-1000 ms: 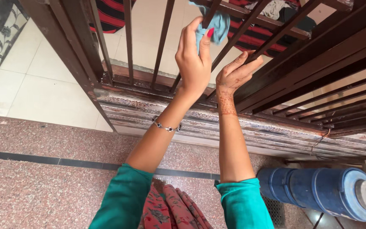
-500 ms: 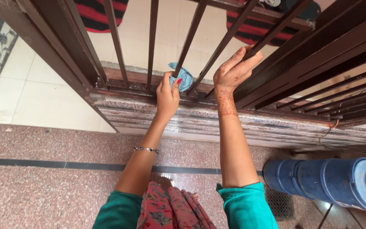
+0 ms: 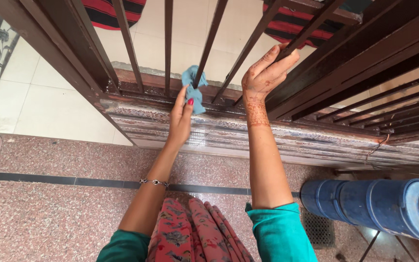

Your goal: The person wipes the horizontal bars of a brown metal railing using a blue cloth. They systematically clean the surface of the bars, moving from one section to the next while holding the cloth with both hands.

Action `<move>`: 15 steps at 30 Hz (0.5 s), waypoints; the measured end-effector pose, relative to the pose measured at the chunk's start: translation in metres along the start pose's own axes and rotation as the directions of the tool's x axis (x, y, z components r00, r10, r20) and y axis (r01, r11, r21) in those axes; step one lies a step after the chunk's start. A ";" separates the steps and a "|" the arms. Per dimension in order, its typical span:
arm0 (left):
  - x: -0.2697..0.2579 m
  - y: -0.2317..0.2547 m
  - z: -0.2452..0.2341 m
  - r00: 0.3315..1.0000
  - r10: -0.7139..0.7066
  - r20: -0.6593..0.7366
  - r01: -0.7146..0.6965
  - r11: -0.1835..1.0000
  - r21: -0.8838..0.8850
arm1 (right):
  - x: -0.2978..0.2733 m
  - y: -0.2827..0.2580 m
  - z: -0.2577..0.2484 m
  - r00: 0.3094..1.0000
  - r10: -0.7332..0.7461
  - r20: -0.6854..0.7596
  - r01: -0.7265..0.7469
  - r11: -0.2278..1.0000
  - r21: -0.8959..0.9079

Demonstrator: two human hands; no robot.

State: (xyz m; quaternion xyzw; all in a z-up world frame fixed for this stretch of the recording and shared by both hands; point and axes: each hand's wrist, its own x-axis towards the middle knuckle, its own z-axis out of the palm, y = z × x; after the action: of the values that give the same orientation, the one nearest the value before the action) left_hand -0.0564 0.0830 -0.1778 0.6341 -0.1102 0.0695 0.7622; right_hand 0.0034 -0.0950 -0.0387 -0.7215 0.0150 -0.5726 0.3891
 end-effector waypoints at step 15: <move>0.102 0.153 0.060 0.763 0.645 -0.045 -0.625 0.754 0.200 | -0.002 0.014 0.002 1.000 -0.005 -0.012 0.005 1.000 -0.010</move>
State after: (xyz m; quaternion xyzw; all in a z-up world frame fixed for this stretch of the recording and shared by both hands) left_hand -0.0006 0.0497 0.0044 0.6175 -0.2698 0.3687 0.6403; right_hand 0.0098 -0.1026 -0.0482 -0.7199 0.0185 -0.5780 0.3838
